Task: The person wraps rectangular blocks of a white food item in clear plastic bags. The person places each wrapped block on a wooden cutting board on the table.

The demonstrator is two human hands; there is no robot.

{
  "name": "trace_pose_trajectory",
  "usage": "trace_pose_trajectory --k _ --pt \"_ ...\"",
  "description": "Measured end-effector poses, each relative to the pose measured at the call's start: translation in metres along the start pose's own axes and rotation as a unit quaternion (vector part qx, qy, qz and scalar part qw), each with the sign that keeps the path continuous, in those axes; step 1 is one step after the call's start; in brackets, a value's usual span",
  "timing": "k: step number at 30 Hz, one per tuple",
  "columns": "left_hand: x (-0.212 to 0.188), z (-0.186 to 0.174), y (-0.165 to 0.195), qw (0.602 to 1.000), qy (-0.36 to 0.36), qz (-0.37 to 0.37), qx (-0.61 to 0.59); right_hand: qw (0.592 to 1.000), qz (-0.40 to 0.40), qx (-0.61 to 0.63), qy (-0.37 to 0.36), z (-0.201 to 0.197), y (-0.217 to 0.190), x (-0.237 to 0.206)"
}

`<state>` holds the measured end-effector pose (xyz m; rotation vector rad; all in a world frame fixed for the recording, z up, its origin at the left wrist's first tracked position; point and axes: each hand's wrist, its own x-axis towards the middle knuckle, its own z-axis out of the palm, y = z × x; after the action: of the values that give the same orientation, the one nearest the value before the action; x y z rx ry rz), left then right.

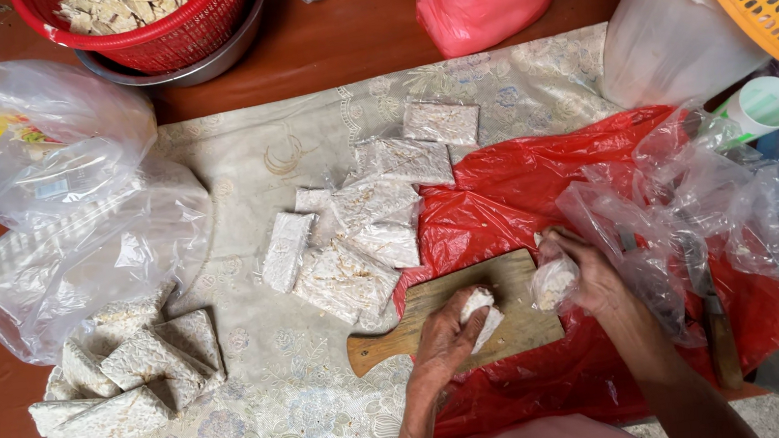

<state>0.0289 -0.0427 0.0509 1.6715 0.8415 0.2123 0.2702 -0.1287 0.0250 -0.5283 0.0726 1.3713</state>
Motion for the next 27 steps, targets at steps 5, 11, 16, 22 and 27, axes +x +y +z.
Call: trace_pose_trajectory --k 5,11,16,22,27 --pt "0.003 -0.007 -0.003 0.995 0.049 -0.044 0.079 0.989 -0.033 -0.103 0.104 -0.002 0.007 0.002" --pt "-0.017 -0.014 0.011 0.958 0.088 0.135 0.238 0.979 -0.062 -0.136 0.138 0.000 0.022 -0.004" --pt "-0.014 0.006 0.036 0.990 -0.057 0.116 0.064 0.984 -0.069 -0.156 0.052 0.005 0.036 -0.004" --pt "-0.017 0.015 0.058 0.982 0.034 0.171 0.078 0.973 -0.096 -0.188 0.095 0.010 0.033 -0.009" --pt "-0.018 0.009 0.064 0.997 0.021 0.075 0.016 0.948 -0.095 -0.304 0.006 0.021 0.028 -0.024"
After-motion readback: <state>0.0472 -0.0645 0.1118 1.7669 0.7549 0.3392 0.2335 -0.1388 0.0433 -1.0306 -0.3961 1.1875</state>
